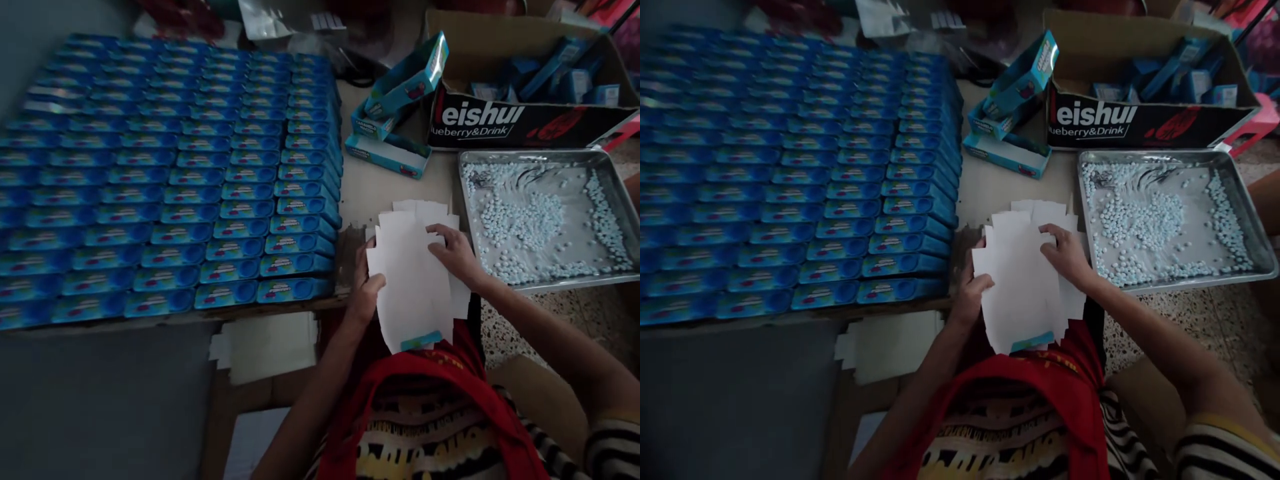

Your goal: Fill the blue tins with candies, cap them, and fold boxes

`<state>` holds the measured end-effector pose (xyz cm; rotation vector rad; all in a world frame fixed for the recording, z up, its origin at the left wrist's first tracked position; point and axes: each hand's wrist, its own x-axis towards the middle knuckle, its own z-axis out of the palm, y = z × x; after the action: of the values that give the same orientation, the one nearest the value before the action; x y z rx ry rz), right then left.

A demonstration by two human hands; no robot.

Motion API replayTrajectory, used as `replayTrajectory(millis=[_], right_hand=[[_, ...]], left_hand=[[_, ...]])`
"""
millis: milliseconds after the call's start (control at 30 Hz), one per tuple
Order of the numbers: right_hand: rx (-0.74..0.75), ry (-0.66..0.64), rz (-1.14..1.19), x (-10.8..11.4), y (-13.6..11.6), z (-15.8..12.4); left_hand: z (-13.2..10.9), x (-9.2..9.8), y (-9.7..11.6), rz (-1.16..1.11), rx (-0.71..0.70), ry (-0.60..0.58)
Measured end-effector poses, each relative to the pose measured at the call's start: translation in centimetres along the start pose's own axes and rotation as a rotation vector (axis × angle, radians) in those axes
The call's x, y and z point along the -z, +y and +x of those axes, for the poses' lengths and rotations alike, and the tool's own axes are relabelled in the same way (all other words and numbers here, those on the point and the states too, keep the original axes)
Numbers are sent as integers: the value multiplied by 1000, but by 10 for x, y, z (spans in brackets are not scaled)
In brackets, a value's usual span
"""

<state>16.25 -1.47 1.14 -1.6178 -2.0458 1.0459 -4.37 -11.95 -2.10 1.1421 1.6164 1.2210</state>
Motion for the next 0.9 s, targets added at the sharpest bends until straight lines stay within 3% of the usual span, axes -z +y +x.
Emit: replayTrajectory(millis=[67, 167, 400, 533, 700, 767, 900], right_hand=[[-15, 59, -7, -4, 5, -13], [-54, 49, 28, -10, 9, -19], [-70, 85, -48, -13, 14, -17], [-144, 78, 51, -8, 14, -24], [-70, 116, -239, -10, -4, -52], [-31, 54, -373, -10, -13, -60], [6, -102, -522, -3, -19, -52]], left_hand=[[-5, -4, 5, -90, 89, -62], [-7, -8, 10, -159, 180, -124], [14, -4, 4, 75, -155, -341], [26, 4, 3, 134, -217, -397], [41, 2, 8, 44, -169, -650], [43, -5, 8, 125, -204, -662], [39, -16, 2, 226, -256, -578]])
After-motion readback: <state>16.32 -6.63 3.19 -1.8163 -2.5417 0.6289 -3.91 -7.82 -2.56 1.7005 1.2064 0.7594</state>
